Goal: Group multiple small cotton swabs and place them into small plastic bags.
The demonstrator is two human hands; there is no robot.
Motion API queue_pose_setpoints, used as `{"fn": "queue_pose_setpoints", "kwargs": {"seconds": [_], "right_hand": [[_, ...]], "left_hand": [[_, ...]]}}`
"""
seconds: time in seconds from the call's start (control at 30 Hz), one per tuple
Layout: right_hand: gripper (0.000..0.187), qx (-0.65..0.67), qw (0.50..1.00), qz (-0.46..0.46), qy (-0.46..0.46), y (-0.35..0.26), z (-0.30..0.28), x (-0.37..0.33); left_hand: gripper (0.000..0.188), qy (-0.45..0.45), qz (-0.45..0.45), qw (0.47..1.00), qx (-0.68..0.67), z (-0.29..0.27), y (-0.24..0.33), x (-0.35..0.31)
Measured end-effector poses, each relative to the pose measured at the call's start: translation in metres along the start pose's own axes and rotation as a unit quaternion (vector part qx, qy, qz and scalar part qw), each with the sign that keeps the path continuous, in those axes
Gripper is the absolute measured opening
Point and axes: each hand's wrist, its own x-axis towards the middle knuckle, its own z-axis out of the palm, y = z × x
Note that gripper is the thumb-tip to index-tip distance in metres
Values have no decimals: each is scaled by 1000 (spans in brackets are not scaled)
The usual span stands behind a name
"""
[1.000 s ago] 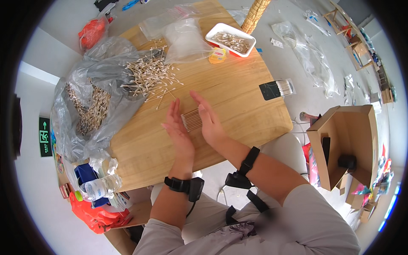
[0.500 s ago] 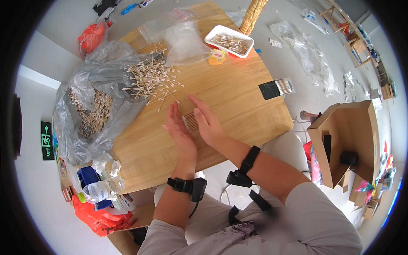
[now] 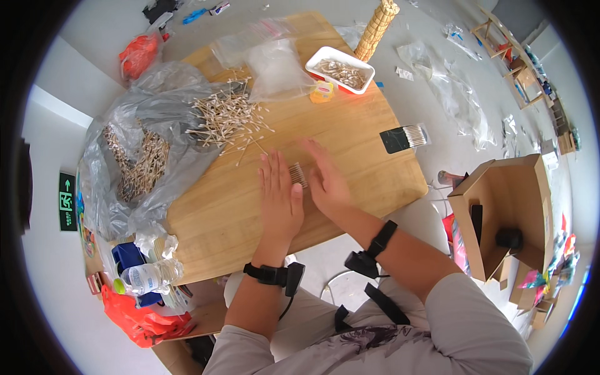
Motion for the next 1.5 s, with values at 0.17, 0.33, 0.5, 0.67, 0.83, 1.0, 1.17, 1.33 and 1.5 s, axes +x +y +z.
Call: {"fn": "queue_pose_setpoints", "kwargs": {"seconds": [0.17, 0.33, 0.5, 0.67, 0.83, 1.0, 1.17, 1.33, 1.5], "right_hand": [[66, -218, 971, -67, -69, 11, -44, -21], [67, -360, 888, -159, -240, 13, -51, -41], [69, -376, 864, -180, -282, 8, -48, -42], [74, -400, 855, -171, -282, 5, -47, -41], [79, -408, 852, -166, -282, 5, -44, -41], [79, -411, 854, -174, -269, 11, -43, -45], [78, -408, 858, -175, -260, 15, -41, -45], [75, -378, 875, -191, -234, 20, -40, -47], [75, -382, 877, -184, -226, 20, -41, -48]], "left_hand": [[79, -46, 40, 989, 133, 11, -4, -4], [87, -84, 20, 974, 207, 19, -6, -5], [90, -66, 24, 979, 189, 23, -10, -6], [93, -61, 38, 971, 227, 23, -10, -3], [88, -80, 34, 973, 212, 18, -10, -4], [95, -94, 40, 966, 236, 17, -9, -8], [97, -130, 45, 955, 263, 11, -5, -14], [96, -152, 63, 955, 248, 5, -7, -12], [94, -173, 79, 947, 260, 3, -7, -9]]}}
